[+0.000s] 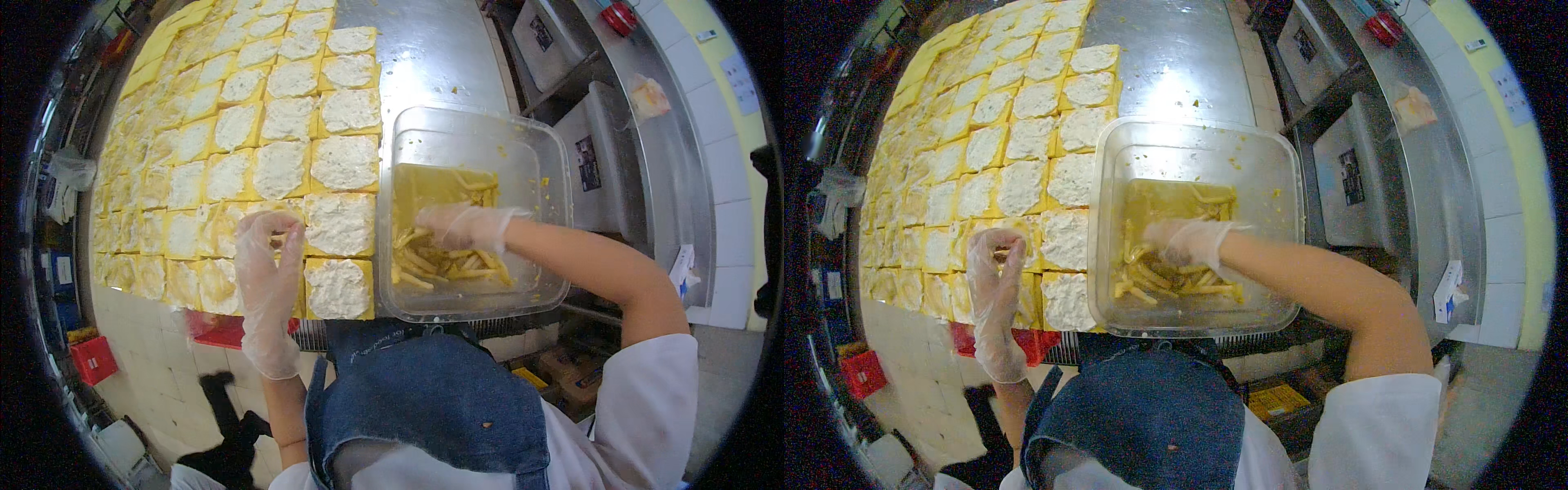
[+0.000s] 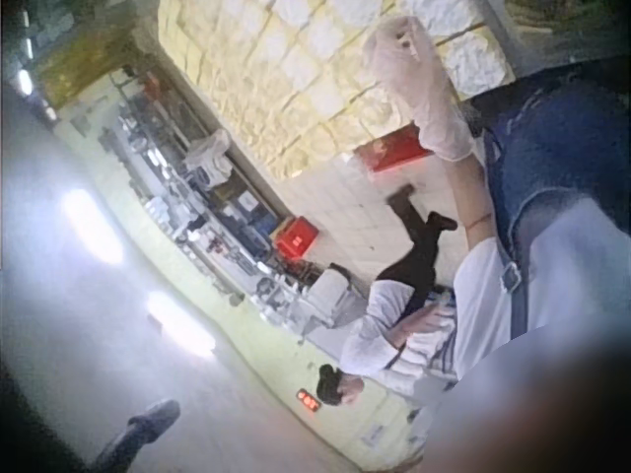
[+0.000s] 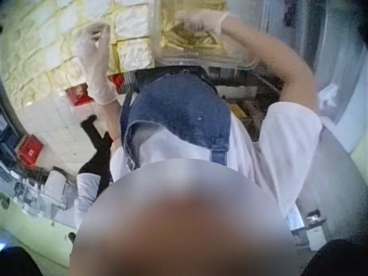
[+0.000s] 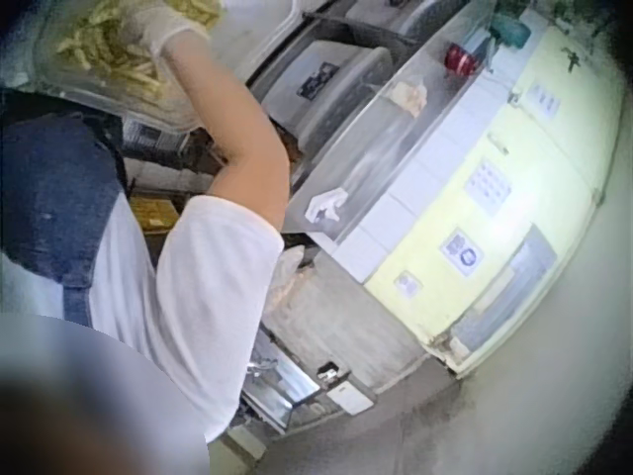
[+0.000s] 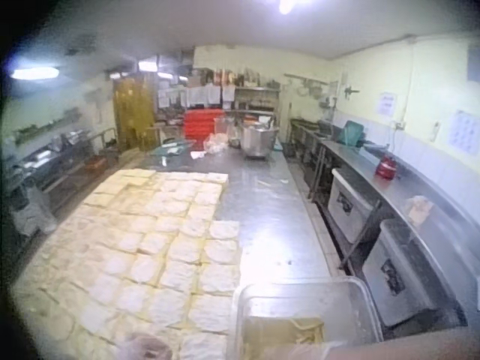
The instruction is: The person places yellow strips into square compartments filled with a white mixture on a large tray. They repeatedly pick up strips from a container and arrange them in a crisscross pattern over the mixture, working across the tray in a commercial kitchen.
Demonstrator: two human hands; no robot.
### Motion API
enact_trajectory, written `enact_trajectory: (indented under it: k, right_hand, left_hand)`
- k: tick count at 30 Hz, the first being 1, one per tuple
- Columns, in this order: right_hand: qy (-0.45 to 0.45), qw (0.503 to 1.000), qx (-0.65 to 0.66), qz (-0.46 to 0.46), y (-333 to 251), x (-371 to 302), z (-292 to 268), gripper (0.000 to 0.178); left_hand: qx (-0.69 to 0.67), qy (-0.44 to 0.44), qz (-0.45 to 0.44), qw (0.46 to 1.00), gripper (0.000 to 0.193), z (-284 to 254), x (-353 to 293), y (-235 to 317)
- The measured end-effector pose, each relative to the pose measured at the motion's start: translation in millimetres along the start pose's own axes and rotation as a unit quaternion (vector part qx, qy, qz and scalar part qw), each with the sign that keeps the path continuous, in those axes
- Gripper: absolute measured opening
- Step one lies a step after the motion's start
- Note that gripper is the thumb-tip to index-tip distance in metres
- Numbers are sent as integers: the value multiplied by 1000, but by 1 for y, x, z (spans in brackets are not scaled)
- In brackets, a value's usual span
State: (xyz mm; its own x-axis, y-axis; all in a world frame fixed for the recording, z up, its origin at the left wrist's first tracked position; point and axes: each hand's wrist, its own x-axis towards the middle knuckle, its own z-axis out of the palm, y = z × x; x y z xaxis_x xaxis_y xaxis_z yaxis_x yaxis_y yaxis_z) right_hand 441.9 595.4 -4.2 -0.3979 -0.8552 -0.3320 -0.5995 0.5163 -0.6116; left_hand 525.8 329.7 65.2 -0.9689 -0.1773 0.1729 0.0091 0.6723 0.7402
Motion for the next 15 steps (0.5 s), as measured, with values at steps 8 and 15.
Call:
enact_trajectory:
  k: [8,15]
  right_hand:
    - [46,922,318,218,-44,-48,-79,30]
    - [170,894,365,198,-58,-75,-79,25]
  left_hand:
    - [-143,-118,103,977,15,21,16,76]
    - [-47,-85,228,969,20,77,35,99]
